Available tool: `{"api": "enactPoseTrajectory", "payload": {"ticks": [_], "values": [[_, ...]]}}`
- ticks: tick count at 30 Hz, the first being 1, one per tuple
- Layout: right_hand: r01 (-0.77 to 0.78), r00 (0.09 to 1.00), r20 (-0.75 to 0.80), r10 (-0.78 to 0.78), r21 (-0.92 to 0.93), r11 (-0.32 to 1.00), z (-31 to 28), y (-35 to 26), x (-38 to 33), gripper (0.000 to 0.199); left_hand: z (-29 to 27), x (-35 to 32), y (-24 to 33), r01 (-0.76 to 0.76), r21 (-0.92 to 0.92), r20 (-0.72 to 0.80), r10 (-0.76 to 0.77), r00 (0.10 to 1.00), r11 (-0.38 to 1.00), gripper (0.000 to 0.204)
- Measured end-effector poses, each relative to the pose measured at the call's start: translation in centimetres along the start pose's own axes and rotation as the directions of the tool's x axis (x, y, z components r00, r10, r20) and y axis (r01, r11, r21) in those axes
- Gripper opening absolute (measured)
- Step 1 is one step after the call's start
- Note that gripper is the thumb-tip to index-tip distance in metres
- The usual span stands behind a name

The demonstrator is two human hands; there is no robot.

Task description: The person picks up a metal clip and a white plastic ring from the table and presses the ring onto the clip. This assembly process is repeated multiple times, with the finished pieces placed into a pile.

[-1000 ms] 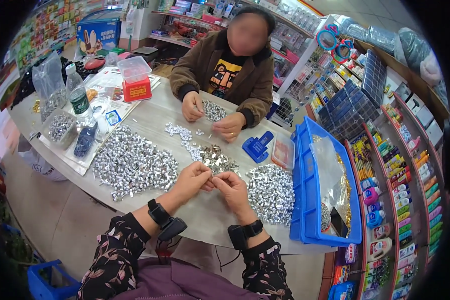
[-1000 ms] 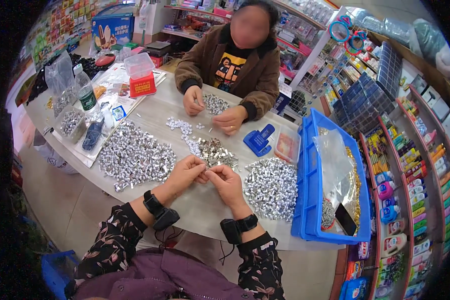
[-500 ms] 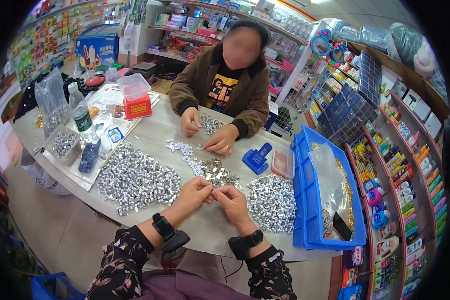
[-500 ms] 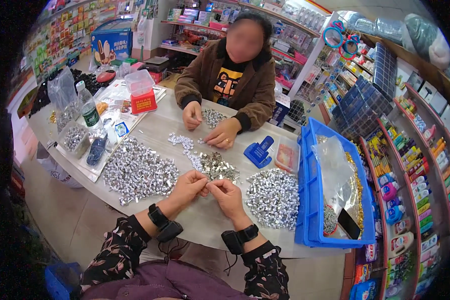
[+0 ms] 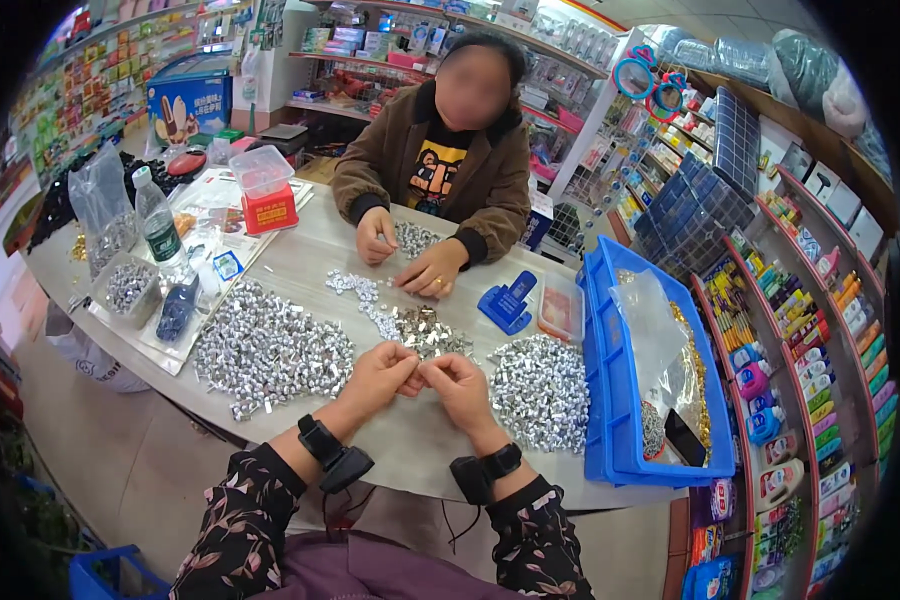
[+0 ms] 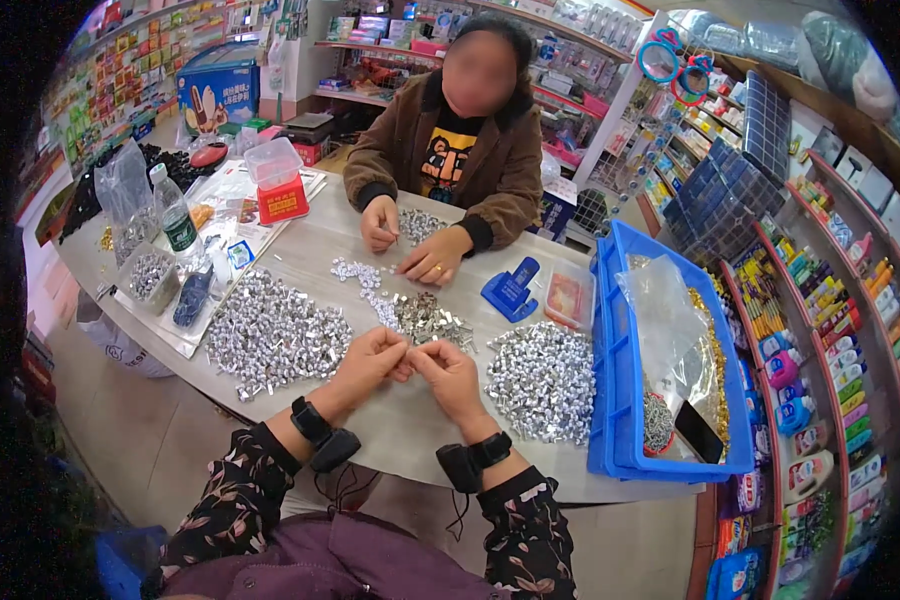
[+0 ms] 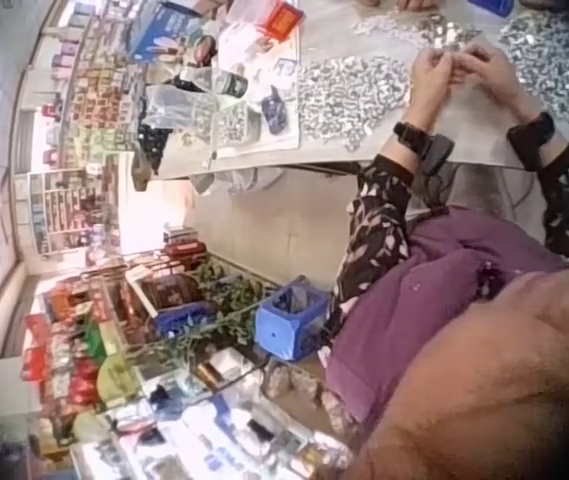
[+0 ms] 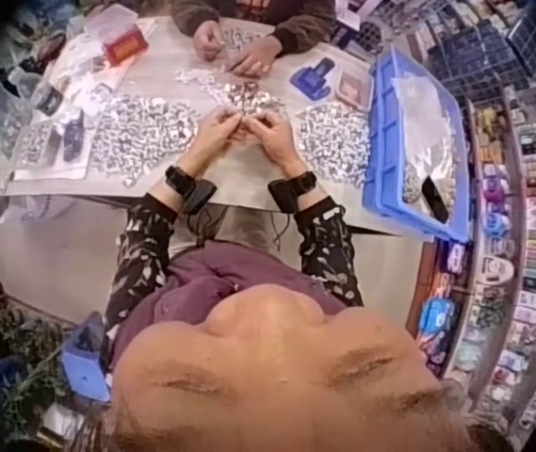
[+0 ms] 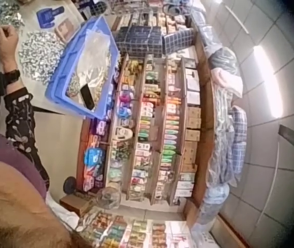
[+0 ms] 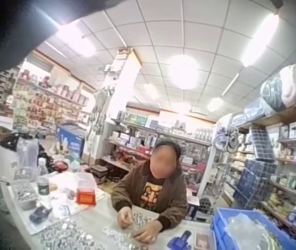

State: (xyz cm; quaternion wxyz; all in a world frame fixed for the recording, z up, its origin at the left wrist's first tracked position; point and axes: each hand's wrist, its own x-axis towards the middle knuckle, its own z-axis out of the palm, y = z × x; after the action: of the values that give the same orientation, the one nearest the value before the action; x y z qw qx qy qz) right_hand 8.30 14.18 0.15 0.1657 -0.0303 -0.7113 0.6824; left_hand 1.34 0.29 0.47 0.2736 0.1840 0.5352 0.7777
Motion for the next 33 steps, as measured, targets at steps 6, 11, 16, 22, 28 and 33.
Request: {"api": "enactPoseTrajectory", "payload": {"ticks": [6,11,16,22,28,33], "values": [[-0.003,0.977,-0.205,-0.060,-0.297,0.955,-5.5,-1.9,0.8,0.011,-3.0,0.9,1.9,-0.154,0.700,-0.097,0.307,0.947,0.697,0.013],[-0.043,0.895,-0.293,-0.337,-0.807,0.589,-8.6,-2.9,1.6,0.012,-5.1,2.1,2.1,-0.185,0.951,0.061,0.434,0.899,0.250,0.012],[0.190,0.939,-0.107,-0.328,-0.634,0.750,-4.0,-2.2,1.1,0.014,-4.2,1.8,2.2,-0.110,0.985,0.059,0.340,0.939,0.131,0.013],[0.319,0.944,0.205,-0.260,-0.777,0.543,-0.4,-0.7,0.8,0.016,-2.3,1.3,2.7,-0.084,0.996,0.075,0.274,0.959,0.020,0.017],[0.294,0.950,0.182,-0.255,-0.799,0.524,-0.1,-0.5,0.7,0.017,-2.5,1.5,1.5,-0.097,0.995,0.100,0.238,0.966,-0.021,0.016],[0.204,0.976,0.121,-0.183,-0.809,0.552,0.1,-0.7,0.9,0.014,-2.4,1.7,1.5,-0.125,0.992,0.111,0.264,0.958,0.035,0.017]]}}
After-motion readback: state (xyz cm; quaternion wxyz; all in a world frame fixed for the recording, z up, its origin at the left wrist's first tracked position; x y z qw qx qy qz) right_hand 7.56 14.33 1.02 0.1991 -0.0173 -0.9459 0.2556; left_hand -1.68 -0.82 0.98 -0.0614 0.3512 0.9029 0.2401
